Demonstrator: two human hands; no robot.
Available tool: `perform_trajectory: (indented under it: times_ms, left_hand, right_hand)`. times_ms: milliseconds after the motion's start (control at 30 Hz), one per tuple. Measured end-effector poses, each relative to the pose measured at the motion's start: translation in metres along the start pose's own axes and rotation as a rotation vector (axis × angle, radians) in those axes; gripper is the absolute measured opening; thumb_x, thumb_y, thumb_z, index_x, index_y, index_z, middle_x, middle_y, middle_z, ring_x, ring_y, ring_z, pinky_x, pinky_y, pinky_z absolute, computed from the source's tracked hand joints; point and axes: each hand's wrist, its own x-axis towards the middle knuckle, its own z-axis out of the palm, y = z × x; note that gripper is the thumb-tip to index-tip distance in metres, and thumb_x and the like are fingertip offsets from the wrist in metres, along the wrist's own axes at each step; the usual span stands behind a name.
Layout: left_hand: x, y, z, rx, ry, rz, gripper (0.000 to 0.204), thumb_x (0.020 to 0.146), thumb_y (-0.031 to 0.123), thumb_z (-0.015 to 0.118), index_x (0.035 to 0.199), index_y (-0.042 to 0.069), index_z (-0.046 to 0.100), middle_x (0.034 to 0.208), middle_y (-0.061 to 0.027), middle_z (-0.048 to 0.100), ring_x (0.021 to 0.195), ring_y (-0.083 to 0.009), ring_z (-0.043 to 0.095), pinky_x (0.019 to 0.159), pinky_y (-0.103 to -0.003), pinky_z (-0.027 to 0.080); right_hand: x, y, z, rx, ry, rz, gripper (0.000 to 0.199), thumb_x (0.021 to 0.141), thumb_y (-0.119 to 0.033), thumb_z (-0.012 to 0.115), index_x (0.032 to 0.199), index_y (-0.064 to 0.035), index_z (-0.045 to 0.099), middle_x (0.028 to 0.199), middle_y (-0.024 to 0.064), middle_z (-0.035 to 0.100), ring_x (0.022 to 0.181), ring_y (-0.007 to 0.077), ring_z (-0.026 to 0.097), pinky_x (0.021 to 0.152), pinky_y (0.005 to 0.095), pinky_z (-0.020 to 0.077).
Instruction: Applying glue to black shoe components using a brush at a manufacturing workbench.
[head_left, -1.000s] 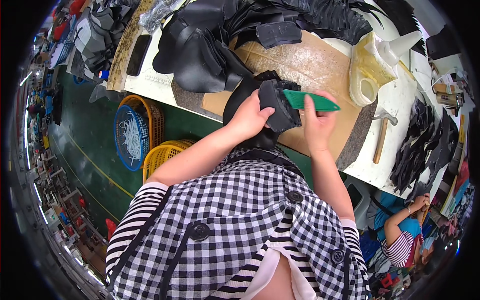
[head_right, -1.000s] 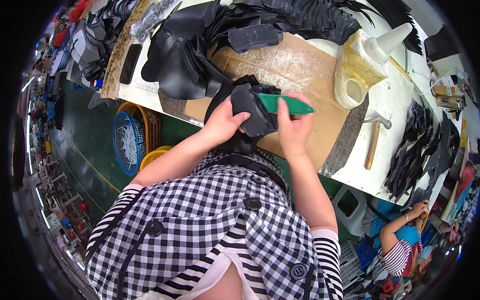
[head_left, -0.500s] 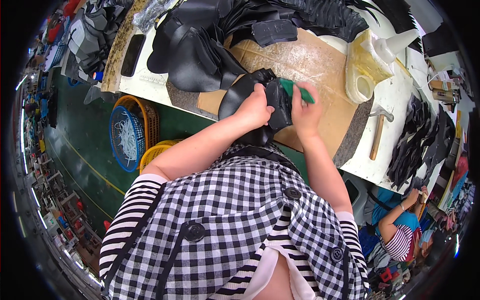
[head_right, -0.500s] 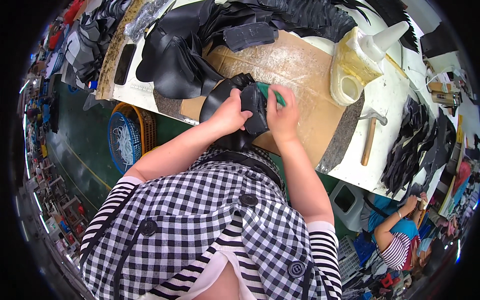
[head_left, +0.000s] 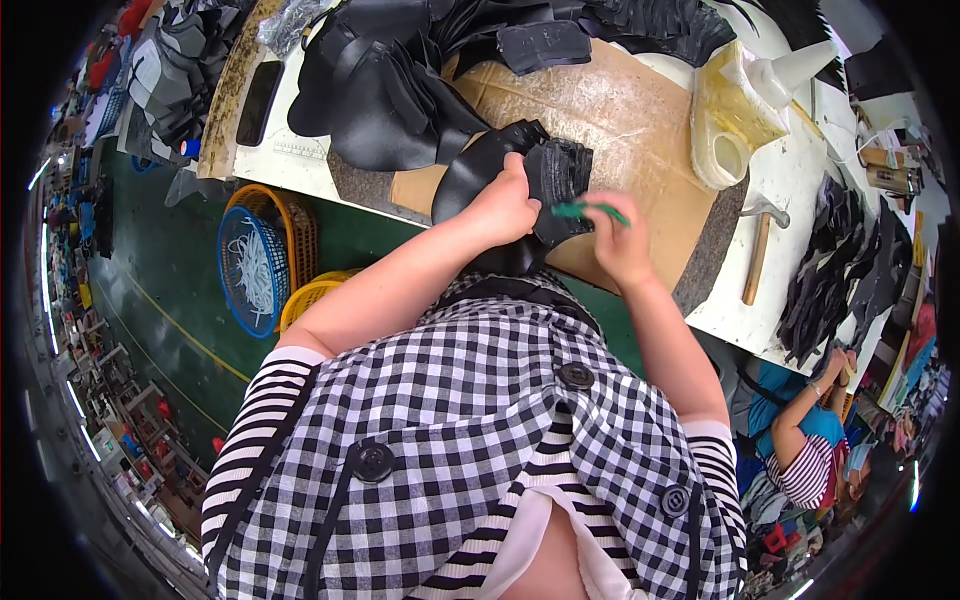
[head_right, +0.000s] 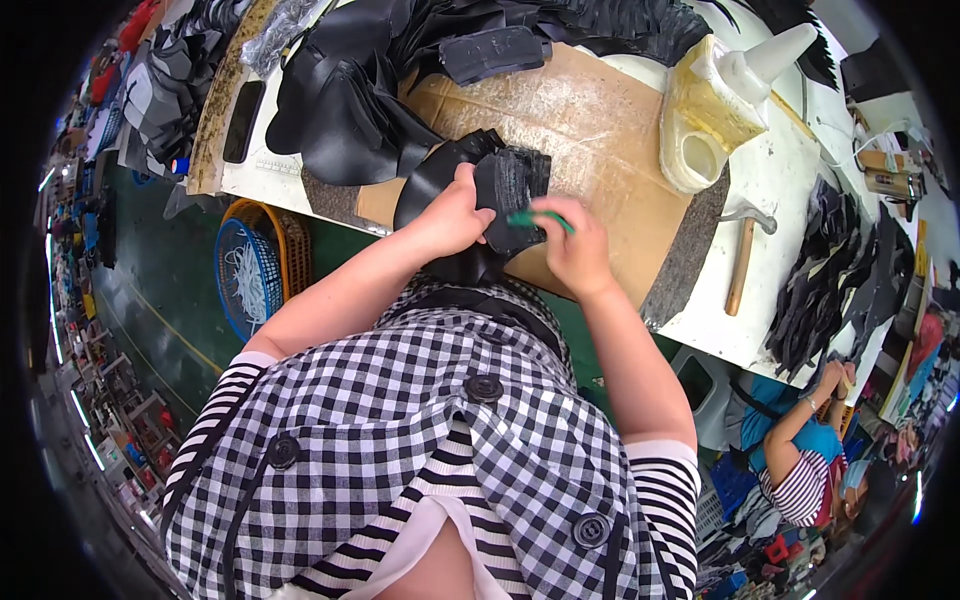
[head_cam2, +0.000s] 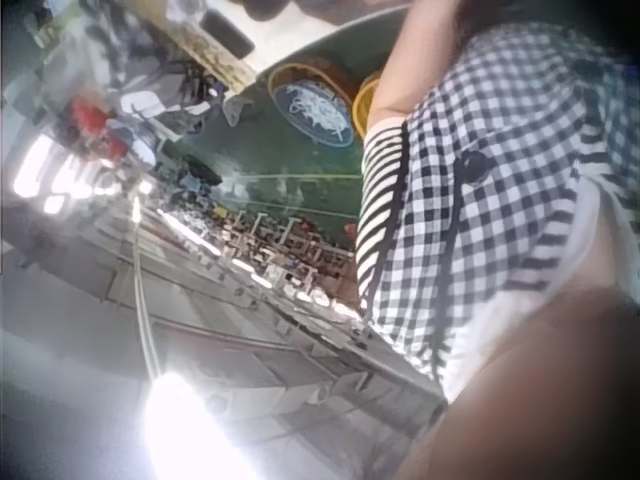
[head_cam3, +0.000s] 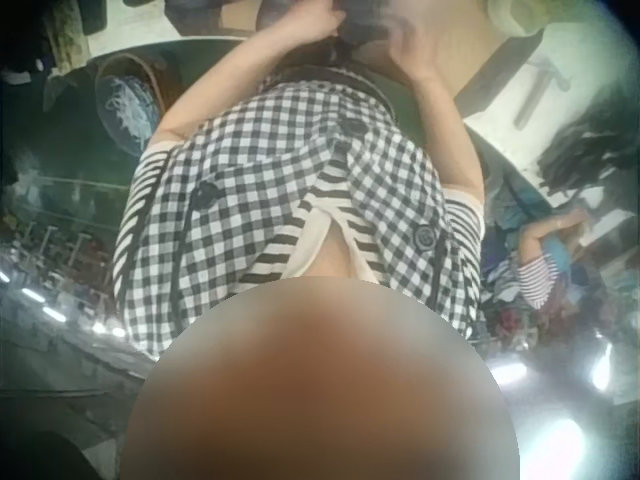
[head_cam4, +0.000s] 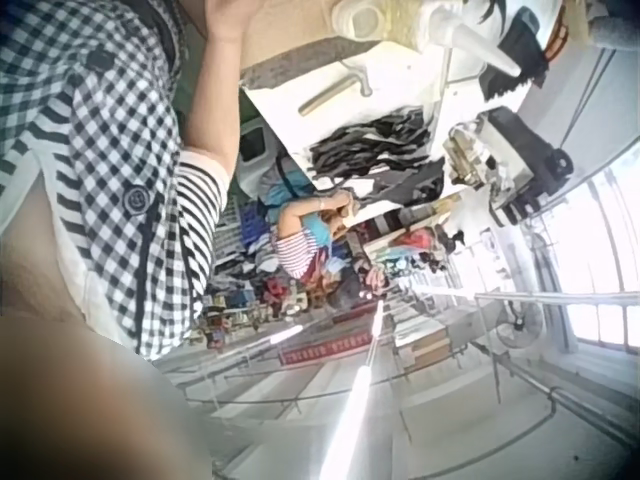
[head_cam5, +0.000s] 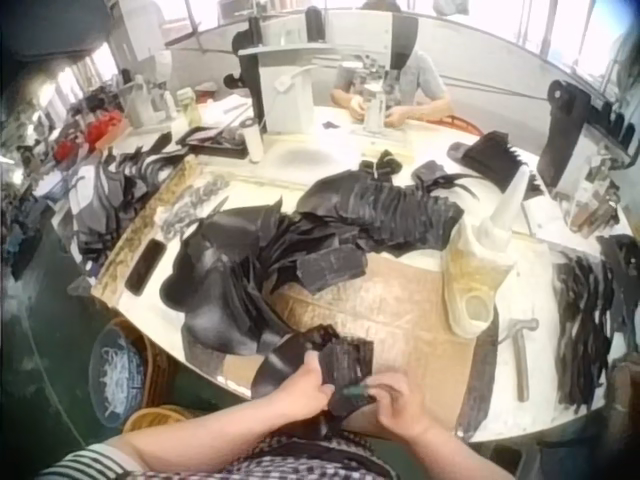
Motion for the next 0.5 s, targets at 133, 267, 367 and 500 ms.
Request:
perform_trajectory:
  times_ms: [133,267,367,500]
  left_hand:
    - [-0.003,-0.003,0.004,0.01,0.026,0.026,0.052,0.084,0.002,0.054,0.123,-0.011,0.022,0.095,-0.0315,0.057,0.073,-0.035,0.065,0.069,-0.041,0.052]
    - [-0.002,-0.007,0.005,0.0,0.003,-0.022,0.055,0.084,0.004,0.055,0.124,-0.011,0.022,0.099,-0.0332,0.056,0.082,-0.0385,0.064,0.075,-0.042,0.051]
    - [0.002,-0.011,0.006,0.117,0.065,0.055,0.057,0.083,0.007,0.056,0.125,-0.011,0.022,0.102,-0.0351,0.055,0.092,-0.0427,0.061,0.083,-0.044,0.048]
    - [0.003,-0.01,0.007,0.111,0.04,0.042,0.056,0.083,0.009,0.057,0.123,-0.011,0.023,0.103,-0.0363,0.054,0.097,-0.0453,0.058,0.086,-0.045,0.046]
  right_hand:
    - [-0.038,0.01,-0.015,0.116,0.095,0.256,0.016,0.083,0.001,0.06,0.098,-0.0049,0.06,0.094,0.0111,0.066,0.088,0.0246,0.065,0.078,0.031,0.0505]
    - [-0.043,0.006,-0.011,0.085,-0.093,0.317,0.016,0.084,0.0,0.061,0.099,-0.005,0.06,0.095,0.0099,0.066,0.09,0.0214,0.064,0.08,0.0293,0.0494]
    - [-0.027,-0.006,-0.008,0.271,0.183,0.558,0.018,0.083,-0.001,0.062,0.101,-0.0055,0.06,0.095,0.0105,0.066,0.091,0.0227,0.064,0.081,0.0298,0.0489]
    - [0.02,-0.002,0.018,0.117,0.246,0.319,0.02,0.081,-0.001,0.064,0.101,-0.0055,0.061,0.095,0.0119,0.066,0.09,0.0269,0.064,0.079,0.0316,0.0494]
